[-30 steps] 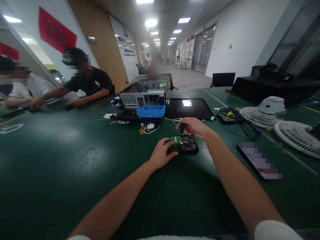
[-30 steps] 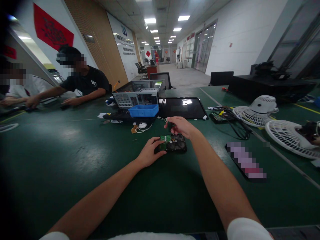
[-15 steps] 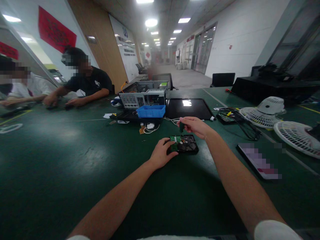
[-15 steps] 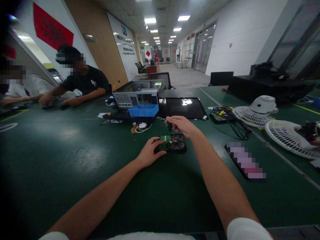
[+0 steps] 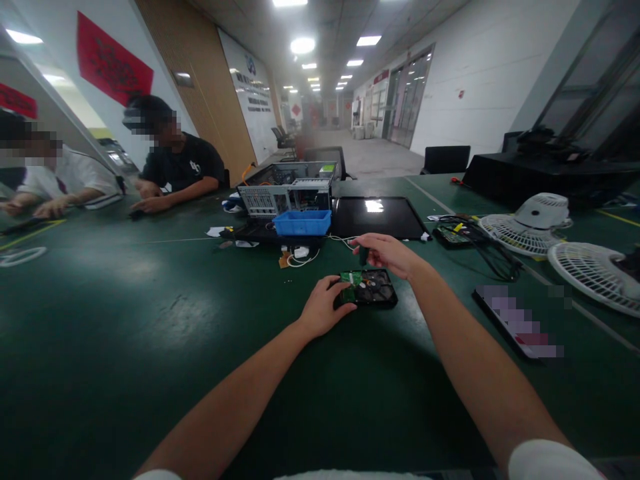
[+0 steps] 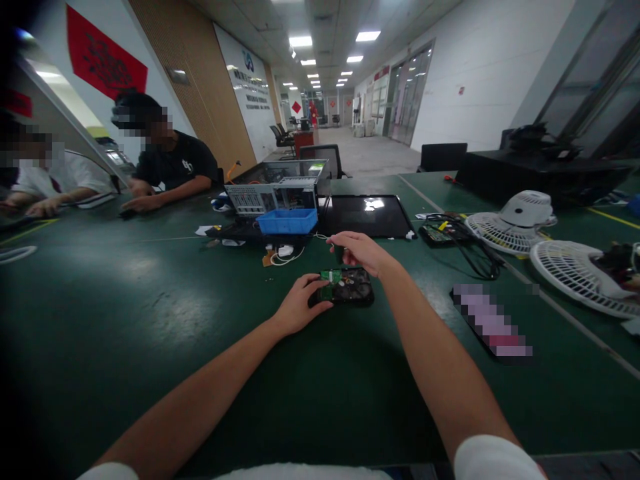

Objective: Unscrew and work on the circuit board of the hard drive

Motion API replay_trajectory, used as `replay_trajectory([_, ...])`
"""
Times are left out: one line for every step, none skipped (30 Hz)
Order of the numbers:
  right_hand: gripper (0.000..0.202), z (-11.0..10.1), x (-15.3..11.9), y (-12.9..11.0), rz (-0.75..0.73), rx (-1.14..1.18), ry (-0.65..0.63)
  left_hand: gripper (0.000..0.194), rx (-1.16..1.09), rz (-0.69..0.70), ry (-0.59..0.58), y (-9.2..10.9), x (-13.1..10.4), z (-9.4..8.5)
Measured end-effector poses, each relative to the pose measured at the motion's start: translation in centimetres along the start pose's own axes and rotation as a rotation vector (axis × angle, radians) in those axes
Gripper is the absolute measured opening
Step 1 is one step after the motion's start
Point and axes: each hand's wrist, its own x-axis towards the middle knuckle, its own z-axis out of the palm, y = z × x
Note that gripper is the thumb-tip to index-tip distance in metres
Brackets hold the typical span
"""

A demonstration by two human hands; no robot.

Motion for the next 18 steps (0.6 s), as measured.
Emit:
replay_trajectory([0.029, -0.02, -0.04, -0.04, -0.004, -0.005, -0.007, 0.055, -0.001, 0.0, 0.0, -0.01, 0.01, 0.0])
replay_trajectory([0.029, -0.05, -0.07, -0.06, -0.008, -0.012, -0.014, 0.055, 0.0, 0.0, 0.001, -0.01, 0.02, 0.01])
replay_trajectory([0.03, -0.08, -0.11, -0.09, -0.013, -0.021, -0.02, 0.055, 0.002, 0.0, 0.0, -0.03, 0.03, 0.01])
replay_trajectory([0.031, -0.09, -0.14, -0.11, -0.017, -0.029, -0.026, 0.055, 0.004, 0.0, -0.001, -0.04, 0.03, 0.02])
replay_trajectory([0.032, -0.1, -0.16, -0.13, -0.02, -0.038, -0.03, 0.055, 0.006, 0.001, 0.0, -0.05, 0.03, 0.02])
replay_trajectory([0.034, -0.1, -0.19, -0.15, -0.021, -0.045, -0.033, 0.055, 0.006, 0.003, 0.002, -0.06, 0.03, 0.01])
replay_trajectory([0.035, -0.09, -0.22, -0.18, -0.02, -0.051, -0.036, 0.055, 0.004, 0.006, 0.003, -0.07, 0.02, 0.0])
replay_trajectory([0.036, -0.07, -0.25, -0.21, -0.02, -0.056, -0.039, 0.055, 0.002, 0.007, 0.005, -0.06, 0.01, -0.01])
replay_trajectory([0.036, -0.05, -0.27, -0.24, -0.021, -0.059, -0.044, 0.055, -0.001, 0.008, 0.007, -0.06, 0.0, -0.03])
replay_trajectory([0.037, -0.03, -0.3, -0.26, -0.024, -0.059, -0.049, 0.055, -0.003, 0.008, 0.008, -0.05, -0.01, -0.04])
replay_trajectory([0.036, -0.02, -0.32, -0.28, -0.029, -0.056, -0.057, 0.055, -0.003, 0.007, 0.007, -0.04, -0.01, -0.04])
replay_trajectory([0.036, -0.02, -0.34, -0.29, -0.034, -0.051, -0.063, 0.055, -0.002, 0.005, 0.005, -0.04, -0.02, -0.04])
replay_trajectory([0.035, -0.02, -0.36, -0.31, -0.039, -0.043, -0.065, 0.055, 0.0, 0.002, 0.004, -0.04, -0.02, -0.02])
replay_trajectory([0.033, -0.04, -0.37, -0.32, -0.043, -0.034, -0.063, 0.055, 0.002, 0.001, 0.004, -0.04, -0.01, 0.0])
replay_trajectory([0.032, -0.05, -0.38, -0.33, -0.047, -0.025, -0.059, 0.055, 0.004, 0.0, 0.004, -0.04, -0.01, 0.02])
replay_trajectory([0.031, -0.08, -0.38, -0.35, -0.052, -0.018, -0.055, 0.055, 0.005, -0.001, 0.006, -0.05, -0.01, 0.04])
replay_trajectory([0.03, -0.11, -0.39, -0.38, -0.056, -0.014, -0.052, 0.055, 0.006, 0.0, 0.007, -0.05, -0.01, 0.05])
replay_trajectory([0.03, -0.13, -0.39, -0.4, -0.058, -0.014, -0.052, 0.055, 0.006, 0.001, 0.008, -0.05, -0.01, 0.05])
